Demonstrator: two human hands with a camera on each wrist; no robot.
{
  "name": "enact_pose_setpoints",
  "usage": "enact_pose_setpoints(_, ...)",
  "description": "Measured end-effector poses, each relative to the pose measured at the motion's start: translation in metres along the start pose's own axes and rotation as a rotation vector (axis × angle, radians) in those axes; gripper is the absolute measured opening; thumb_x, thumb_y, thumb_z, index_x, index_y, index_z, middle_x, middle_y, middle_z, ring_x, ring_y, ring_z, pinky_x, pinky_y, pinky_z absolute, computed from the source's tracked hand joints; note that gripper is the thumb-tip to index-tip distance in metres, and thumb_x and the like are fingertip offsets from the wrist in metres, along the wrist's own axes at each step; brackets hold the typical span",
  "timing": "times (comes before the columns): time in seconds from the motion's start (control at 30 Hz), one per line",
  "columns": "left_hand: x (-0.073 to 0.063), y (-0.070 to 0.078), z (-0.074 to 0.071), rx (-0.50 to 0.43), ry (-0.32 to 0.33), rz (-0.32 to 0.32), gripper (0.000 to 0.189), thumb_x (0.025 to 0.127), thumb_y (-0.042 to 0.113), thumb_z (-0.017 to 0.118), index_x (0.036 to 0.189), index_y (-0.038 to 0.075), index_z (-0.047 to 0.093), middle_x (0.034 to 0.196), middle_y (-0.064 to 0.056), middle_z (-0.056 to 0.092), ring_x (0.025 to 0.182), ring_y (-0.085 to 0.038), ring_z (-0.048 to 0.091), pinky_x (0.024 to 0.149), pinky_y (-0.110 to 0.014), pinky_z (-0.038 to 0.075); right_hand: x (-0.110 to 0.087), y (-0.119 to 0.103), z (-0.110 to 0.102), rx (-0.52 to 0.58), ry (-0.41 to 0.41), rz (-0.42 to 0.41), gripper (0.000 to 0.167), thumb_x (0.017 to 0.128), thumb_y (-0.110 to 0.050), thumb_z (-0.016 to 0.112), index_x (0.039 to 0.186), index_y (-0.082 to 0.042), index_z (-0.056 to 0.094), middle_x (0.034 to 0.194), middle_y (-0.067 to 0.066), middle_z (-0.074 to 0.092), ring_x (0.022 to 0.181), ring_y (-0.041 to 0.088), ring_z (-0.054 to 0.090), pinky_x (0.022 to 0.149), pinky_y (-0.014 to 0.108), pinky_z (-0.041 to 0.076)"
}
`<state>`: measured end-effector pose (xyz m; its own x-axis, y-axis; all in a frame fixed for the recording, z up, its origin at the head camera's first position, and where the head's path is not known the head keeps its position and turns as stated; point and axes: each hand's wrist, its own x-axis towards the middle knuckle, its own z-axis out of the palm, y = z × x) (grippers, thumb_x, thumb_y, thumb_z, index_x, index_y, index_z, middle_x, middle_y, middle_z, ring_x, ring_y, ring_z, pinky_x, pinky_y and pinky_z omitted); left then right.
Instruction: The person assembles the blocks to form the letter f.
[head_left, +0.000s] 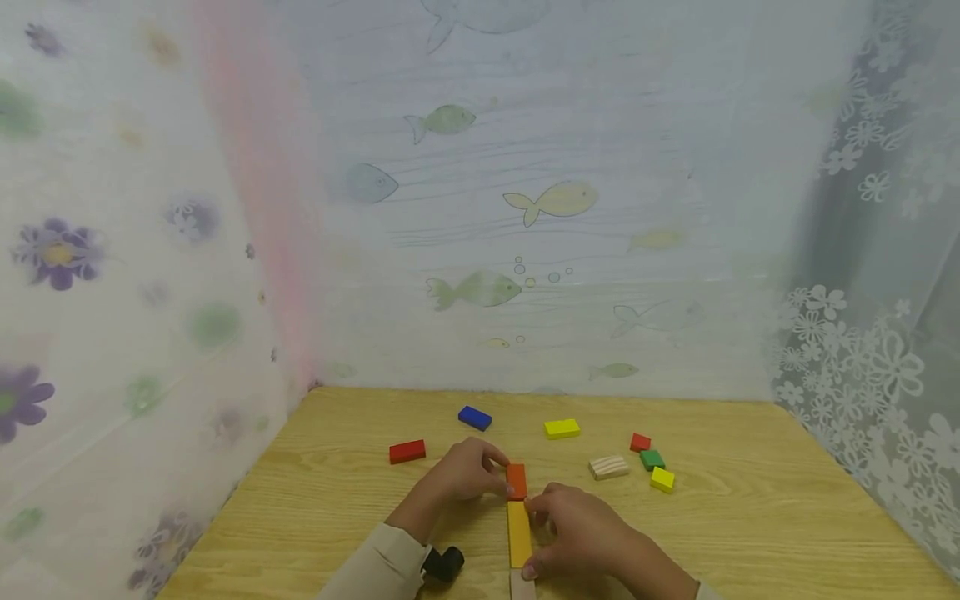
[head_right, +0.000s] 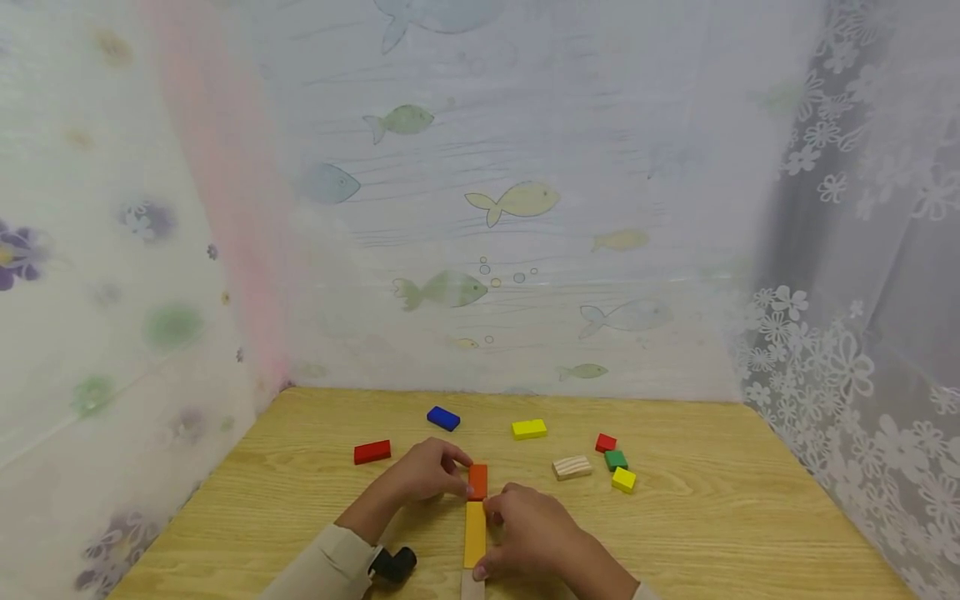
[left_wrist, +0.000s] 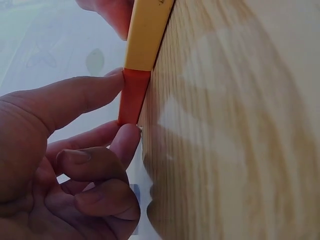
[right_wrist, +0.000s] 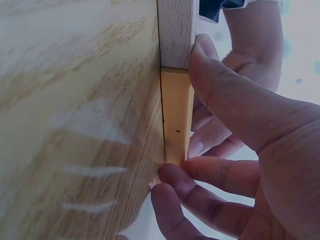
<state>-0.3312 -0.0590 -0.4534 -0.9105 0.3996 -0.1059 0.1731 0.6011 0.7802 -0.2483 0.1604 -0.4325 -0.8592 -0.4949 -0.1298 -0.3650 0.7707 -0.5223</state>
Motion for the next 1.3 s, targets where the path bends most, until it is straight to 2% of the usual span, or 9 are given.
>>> enact_pose_setpoints(0.17, -0.0013, 0.0014, -0.0005, -0.01, 0.002, 0.005, 0.041, 0.077, 0.02, 0.092, 0.114, 0.01, 0.078, 0.089, -0.001, 0.07, 0.075, -0.021, 0.064, 0.067, -0.034, 0.054, 0.0007, 0.0005, 0.0013, -0.01, 0.005, 0.003, 0.073, 0.07, -0.052, 0.093, 0.129, -0.013, 0.072, 0.098, -0.011, 0.065, 0.083, 0.005, 0.058, 0.073, 0.028, 0.052)
enact_pose_setpoints(0.3, -0.0036, 0.0042, -0.0017, -0.002, -0.009, -0.005, 0.045, 0.074, 0.024, 0.094, 0.114, 0.011, 0.077, 0.088, -0.001, 0.07, 0.078, -0.02, 0.063, 0.07, -0.034, 0.053, 0.0012, 0.0002, 0.0019, -0.011, 0.003, 0.014, 0.075, 0.07, -0.054, 0.092, 0.13, -0.014, 0.072, 0.098, -0.012, 0.065, 0.083, 0.005, 0.057, 0.073, 0.028, 0.051)
enact_pose_setpoints(0.47, -0.006, 0.0061, -0.0028, -0.02, -0.066, -0.011, 0.062, 0.069, 0.026, 0.097, 0.124, 0.011, 0.073, 0.085, -0.004, 0.07, 0.071, -0.02, 0.062, 0.064, -0.033, 0.049, 0.0017, -0.0001, 0.002, 0.0, 0.0, 0.021, 0.072, 0.07, -0.054, 0.092, 0.128, -0.016, 0.073, 0.097, -0.012, 0.064, 0.082, 0.007, 0.057, 0.072, 0.028, 0.05)
enact_pose_setpoints(0.6, -0.0054, 0.0044, -0.0027, -0.026, -0.087, -0.006, 0.064, 0.069, 0.024, 0.097, 0.126, 0.012, 0.071, 0.085, -0.005, 0.067, 0.067, -0.019, 0.059, 0.059, -0.031, 0.048, 0.0011, -0.0001, 0.0022, -0.003, 0.001, 0.015, 0.07, 0.07, -0.054, 0.092, 0.127, -0.017, 0.073, 0.097, -0.012, 0.064, 0.082, 0.006, 0.057, 0.072, 0.028, 0.05)
enact_pose_setpoints(1.0, -0.0033, 0.002, -0.0007, -0.032, -0.063, -0.028, 0.054, 0.068, 0.021, 0.098, 0.116, 0.014, 0.074, 0.085, -0.004, 0.064, 0.068, -0.02, 0.057, 0.059, -0.032, 0.047, -0.001, -0.0005, 0.0015, -0.024, 0.025, 0.001, 0.071, 0.07, -0.054, 0.092, 0.126, -0.014, 0.074, 0.097, -0.012, 0.064, 0.082, 0.007, 0.057, 0.07, 0.028, 0.05)
enact_pose_setpoints(1.3, -0.0045, 0.0026, -0.0005, -0.043, -0.062, -0.036, 0.055, 0.068, 0.021, 0.099, 0.116, 0.013, 0.073, 0.088, -0.005, 0.064, 0.07, -0.021, 0.058, 0.06, -0.032, 0.049, 0.0019, 0.0016, 0.004, 0.028, 0.016, 0.03, 0.072, 0.069, -0.053, 0.093, 0.125, -0.014, 0.072, 0.097, -0.011, 0.064, 0.084, 0.009, 0.058, 0.075, 0.031, 0.053)
